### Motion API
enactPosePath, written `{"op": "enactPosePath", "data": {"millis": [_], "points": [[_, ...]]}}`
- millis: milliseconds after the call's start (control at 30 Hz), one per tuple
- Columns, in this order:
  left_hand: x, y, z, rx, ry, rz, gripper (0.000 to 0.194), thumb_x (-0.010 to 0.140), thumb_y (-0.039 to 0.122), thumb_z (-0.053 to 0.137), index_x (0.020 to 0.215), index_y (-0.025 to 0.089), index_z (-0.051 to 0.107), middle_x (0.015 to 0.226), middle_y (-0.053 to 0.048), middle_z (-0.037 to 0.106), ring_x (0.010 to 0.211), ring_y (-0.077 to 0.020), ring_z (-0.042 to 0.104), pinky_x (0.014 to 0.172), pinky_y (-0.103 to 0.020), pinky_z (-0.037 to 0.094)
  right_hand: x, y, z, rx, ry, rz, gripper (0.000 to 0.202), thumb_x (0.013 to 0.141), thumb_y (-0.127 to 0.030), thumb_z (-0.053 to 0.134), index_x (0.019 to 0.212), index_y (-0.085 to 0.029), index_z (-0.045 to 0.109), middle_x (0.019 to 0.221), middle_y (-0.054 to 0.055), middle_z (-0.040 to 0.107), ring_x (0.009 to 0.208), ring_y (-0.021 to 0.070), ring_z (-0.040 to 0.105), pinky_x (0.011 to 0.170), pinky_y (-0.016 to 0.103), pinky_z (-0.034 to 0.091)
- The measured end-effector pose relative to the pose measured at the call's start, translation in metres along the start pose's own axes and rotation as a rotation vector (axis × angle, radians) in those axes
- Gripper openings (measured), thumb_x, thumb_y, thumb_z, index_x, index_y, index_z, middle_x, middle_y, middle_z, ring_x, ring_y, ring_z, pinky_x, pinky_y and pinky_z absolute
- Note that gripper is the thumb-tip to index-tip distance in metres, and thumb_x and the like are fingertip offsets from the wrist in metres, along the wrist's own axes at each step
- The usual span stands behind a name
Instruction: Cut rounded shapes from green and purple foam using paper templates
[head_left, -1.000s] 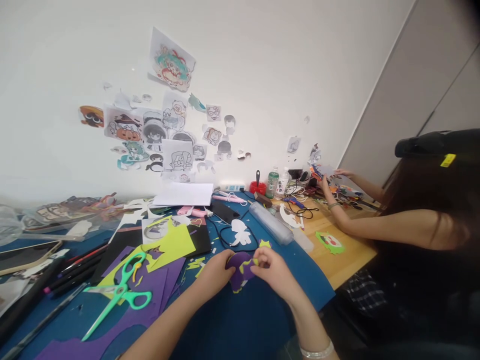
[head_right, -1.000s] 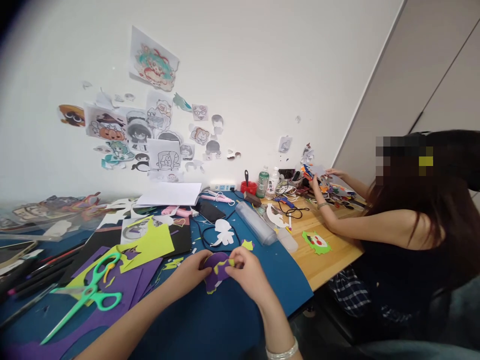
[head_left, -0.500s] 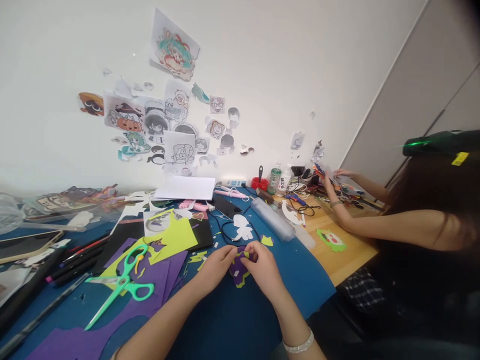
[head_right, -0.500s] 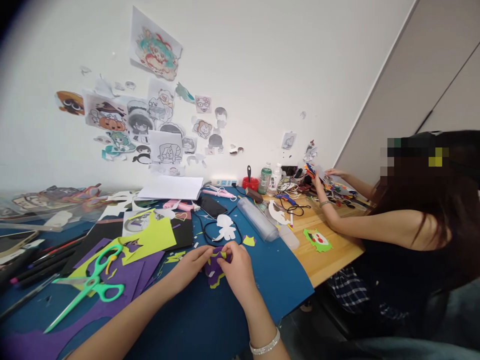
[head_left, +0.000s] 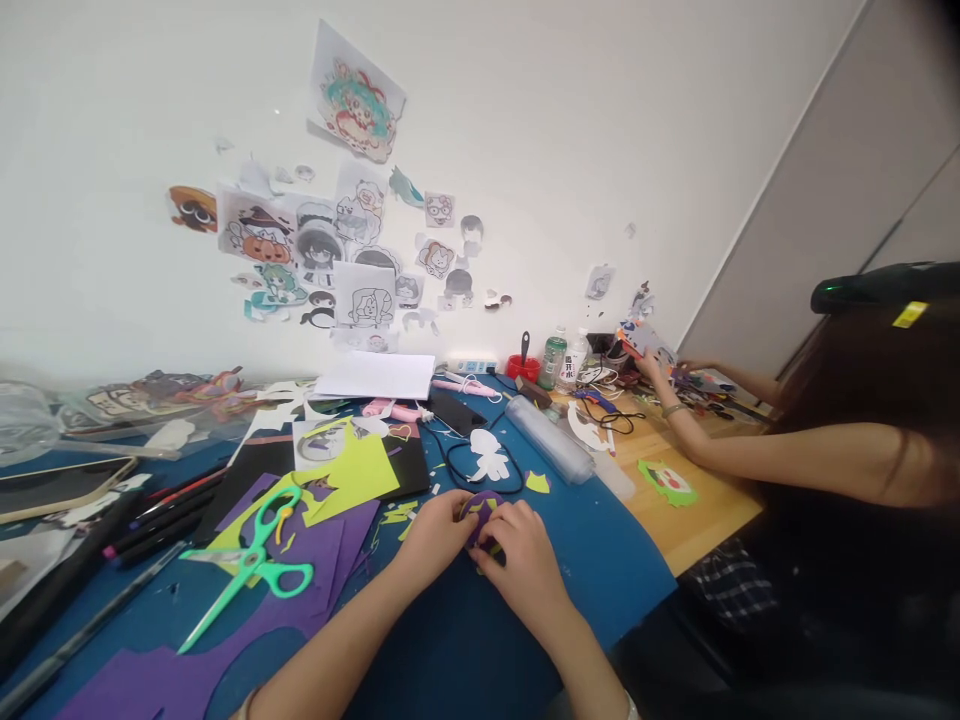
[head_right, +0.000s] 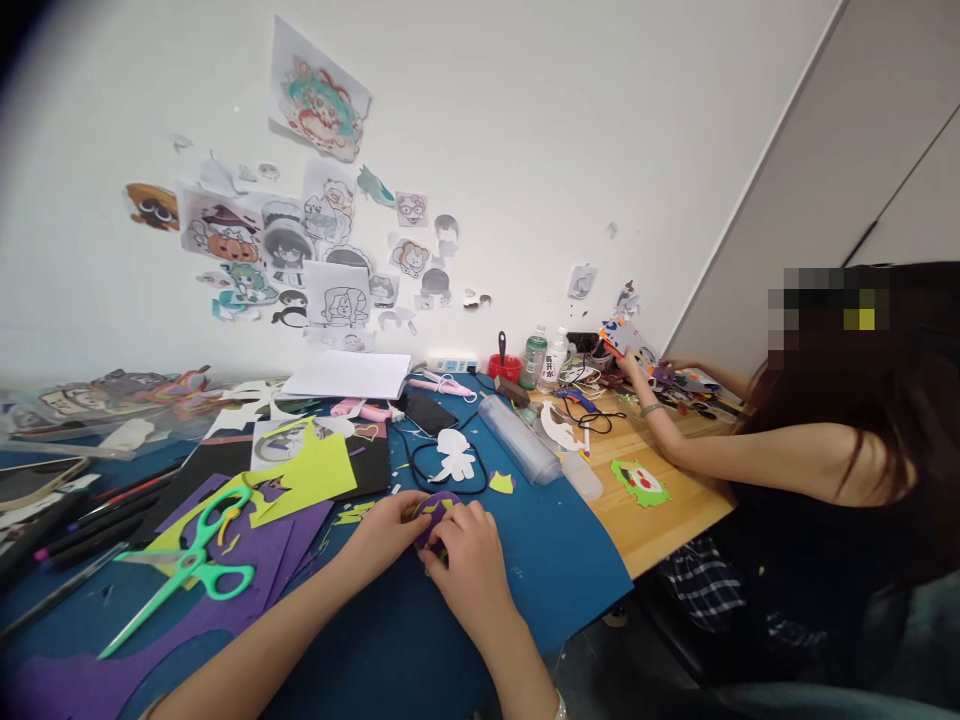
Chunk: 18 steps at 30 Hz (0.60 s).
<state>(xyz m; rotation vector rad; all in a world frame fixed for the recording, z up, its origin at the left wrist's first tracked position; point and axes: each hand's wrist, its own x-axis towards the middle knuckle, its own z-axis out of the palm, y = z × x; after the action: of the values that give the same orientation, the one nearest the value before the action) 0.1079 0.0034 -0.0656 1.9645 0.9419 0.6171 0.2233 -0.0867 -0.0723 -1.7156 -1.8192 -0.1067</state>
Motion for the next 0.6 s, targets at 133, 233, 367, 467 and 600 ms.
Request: {"op": "enactPosePath", "data": {"millis": [133, 233, 367, 467, 600], "points": [[-0.002, 0.0, 0.002, 0.044, 0.015, 0.006, 0.029, 0.071, 0.022, 0.044, 0.093, 0.017, 0.062, 0.089, -0.003, 0.068, 0.08, -0.0185, 0.061, 0.066, -0.025, 0.044, -0.002, 0.008, -0.008, -0.039, 0.064, -0.005, 0.009, 0.076, -0.015, 0.057, 0.068, -0.018, 0.054, 0.076, 0.0, 0.056, 0.075, 0.0165, 0.046, 0.065, 0.027, 0.029], [-0.007, 0.005, 0.003, 0.118, 0.045, 0.013, 0.029, 0.074, 0.023, 0.043, 0.095, 0.017, 0.062, 0.091, -0.005, 0.067, 0.079, -0.0198, 0.06, 0.067, -0.027, 0.043, -0.005, 0.023, -0.02, -0.11, 0.167, 0.096, 0.011, 0.08, -0.017, 0.051, 0.069, -0.017, 0.054, 0.075, 0.002, 0.056, 0.075, 0.0173, 0.046, 0.066, 0.028, 0.029], [-0.014, 0.016, 0.005, 0.243, 0.086, 0.035, 0.028, 0.075, 0.023, 0.044, 0.097, 0.017, 0.062, 0.096, -0.009, 0.063, 0.09, -0.0239, 0.054, 0.076, -0.032, 0.04, -0.007, 0.041, -0.03, -0.209, 0.191, 0.211, 0.016, 0.082, -0.011, 0.045, 0.077, -0.018, 0.059, 0.082, 0.004, 0.059, 0.078, 0.0189, 0.047, 0.068, 0.029, 0.03], [-0.017, 0.02, 0.009, 0.322, 0.098, 0.049, 0.028, 0.074, 0.02, 0.047, 0.097, 0.015, 0.062, 0.098, -0.01, 0.062, 0.095, -0.026, 0.05, 0.082, -0.035, 0.037, -0.007, 0.041, -0.031, -0.17, 0.134, 0.23, 0.024, 0.084, -0.01, 0.039, 0.085, -0.019, 0.061, 0.087, 0.005, 0.06, 0.082, 0.0194, 0.048, 0.069, 0.029, 0.032], [-0.017, 0.023, 0.012, 0.385, 0.092, 0.055, 0.027, 0.074, 0.018, 0.045, 0.095, 0.013, 0.062, 0.094, -0.011, 0.062, 0.092, -0.0263, 0.049, 0.08, -0.036, 0.037, -0.003, 0.03, -0.024, -0.086, 0.008, 0.216, 0.016, 0.08, -0.028, 0.054, 0.093, -0.02, 0.06, 0.092, 0.005, 0.059, 0.089, 0.0226, 0.048, 0.074, 0.031, 0.035]]}}
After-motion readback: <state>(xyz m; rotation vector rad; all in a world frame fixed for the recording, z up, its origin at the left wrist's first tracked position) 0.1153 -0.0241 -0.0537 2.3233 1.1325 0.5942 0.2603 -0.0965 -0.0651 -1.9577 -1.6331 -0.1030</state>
